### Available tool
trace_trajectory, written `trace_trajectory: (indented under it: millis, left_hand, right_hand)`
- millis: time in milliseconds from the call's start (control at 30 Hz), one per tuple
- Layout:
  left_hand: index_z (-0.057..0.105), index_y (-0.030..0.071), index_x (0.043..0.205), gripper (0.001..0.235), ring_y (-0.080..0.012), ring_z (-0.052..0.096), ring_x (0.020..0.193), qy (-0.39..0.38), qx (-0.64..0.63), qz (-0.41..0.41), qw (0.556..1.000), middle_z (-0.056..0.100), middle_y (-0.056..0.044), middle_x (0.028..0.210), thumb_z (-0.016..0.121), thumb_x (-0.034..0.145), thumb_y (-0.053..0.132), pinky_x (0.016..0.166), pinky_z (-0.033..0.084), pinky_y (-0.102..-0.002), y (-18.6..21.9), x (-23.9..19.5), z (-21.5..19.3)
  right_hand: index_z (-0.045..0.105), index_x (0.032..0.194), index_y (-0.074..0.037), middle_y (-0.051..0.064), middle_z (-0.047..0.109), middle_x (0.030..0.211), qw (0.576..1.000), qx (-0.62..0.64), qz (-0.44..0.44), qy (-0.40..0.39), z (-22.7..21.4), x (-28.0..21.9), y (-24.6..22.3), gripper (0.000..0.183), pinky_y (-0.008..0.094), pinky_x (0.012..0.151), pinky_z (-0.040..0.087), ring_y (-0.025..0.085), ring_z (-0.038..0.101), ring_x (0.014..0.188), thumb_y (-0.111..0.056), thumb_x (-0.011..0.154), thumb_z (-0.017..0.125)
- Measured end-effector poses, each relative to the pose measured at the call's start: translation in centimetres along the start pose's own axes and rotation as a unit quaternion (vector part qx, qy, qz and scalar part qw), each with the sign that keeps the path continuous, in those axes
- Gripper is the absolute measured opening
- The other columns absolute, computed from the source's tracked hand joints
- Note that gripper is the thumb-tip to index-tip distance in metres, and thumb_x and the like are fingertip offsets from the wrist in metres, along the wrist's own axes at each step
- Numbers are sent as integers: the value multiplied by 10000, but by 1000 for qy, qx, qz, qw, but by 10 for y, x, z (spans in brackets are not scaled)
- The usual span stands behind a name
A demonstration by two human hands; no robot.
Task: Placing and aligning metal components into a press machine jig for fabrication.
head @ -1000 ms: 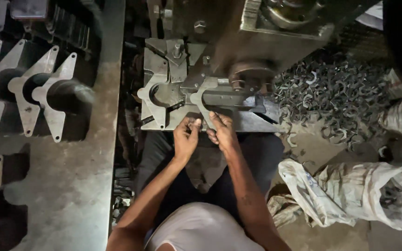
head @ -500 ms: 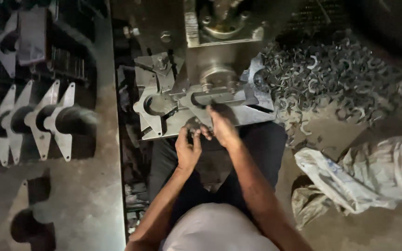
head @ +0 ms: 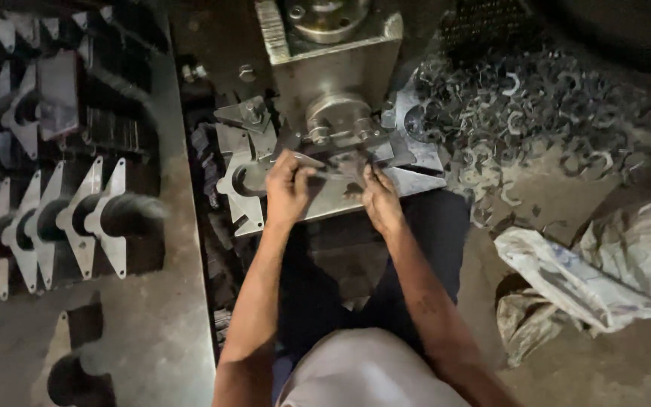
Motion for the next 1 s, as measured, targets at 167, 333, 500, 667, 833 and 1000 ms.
trace_trajectory:
  millis: [167, 333, 500, 667, 833, 1000]
  left_hand:
    - [568, 28, 897, 129, -114, 466, 504, 19, -383, -314, 869, 584, -19, 672, 649, 997, 38, 431, 349, -256, -84, -52, 52]
    - [689, 0, 1013, 76, -124, 584, 696, 18, -209, -236, 949, 673, -29, 795, 665, 985, 67, 616, 493, -280, -46, -52, 62]
    - [669, -6, 902, 74, -256, 650, 720, -26, -28, -100, 994, 652, -144, 789, 677, 961, 38, 676, 519, -354, -9, -50, 50]
    - [675, -11, 912, 55, -236, 669, 720, -45, -48, -109, 992, 675, -141, 801, 649, 945, 25, 682, 526, -344, -9, -50, 52]
    - [689, -20, 995, 59, -154, 686, 770, 10, -61, -91, 994, 716, -101, 858, 660, 984, 30, 716, 543, -295, 5, -49, 47]
    - [701, -19, 1038, 97, -137, 643, 751, 23, -107, -92, 990, 695, -83, 864, 631, 991, 31, 702, 540, -283, 2, -55, 50]
  right_hand:
    - [660, 1220, 4, 186, 769, 1072, 955, 164, -56, -241, -10, -16, 23, 207, 214, 487, 543, 137, 711, 670, -99, 1140, 499]
    - [684, 1128, -52, 105, 786, 973, 871, -410, -213, -167, 31, -28, -18, 180, 376, 755, 619, 240, 802, 924, 13, 1029, 548]
    - [638, 1108, -37, 130, 756, 963, 848, -458, -237, -122, 9, 4, -8, 153, 383, 709, 600, 291, 771, 927, -18, 963, 592]
    - [685, 1087, -71, 131, 745, 926, 829, -488, -254, -101, 3, 9, -3, 155, 415, 676, 582, 344, 744, 841, -86, 934, 660]
    - [683, 1088, -97, 106, 755, 991, 845, -437, -282, -121, 4, 7, -2, 122, 409, 725, 586, 336, 738, 886, -99, 969, 657]
    - [687, 1092, -87, 113, 750, 938, 841, -450, -279, -109, 2, 6, -4, 144, 398, 675, 577, 311, 748, 836, -125, 952, 687]
Point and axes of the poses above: each hand's wrist, its own x-axis towards the middle knuckle, its own z-axis out of the palm, y = z × x, the point moved 9 cm from there along x, towards the middle knuckle
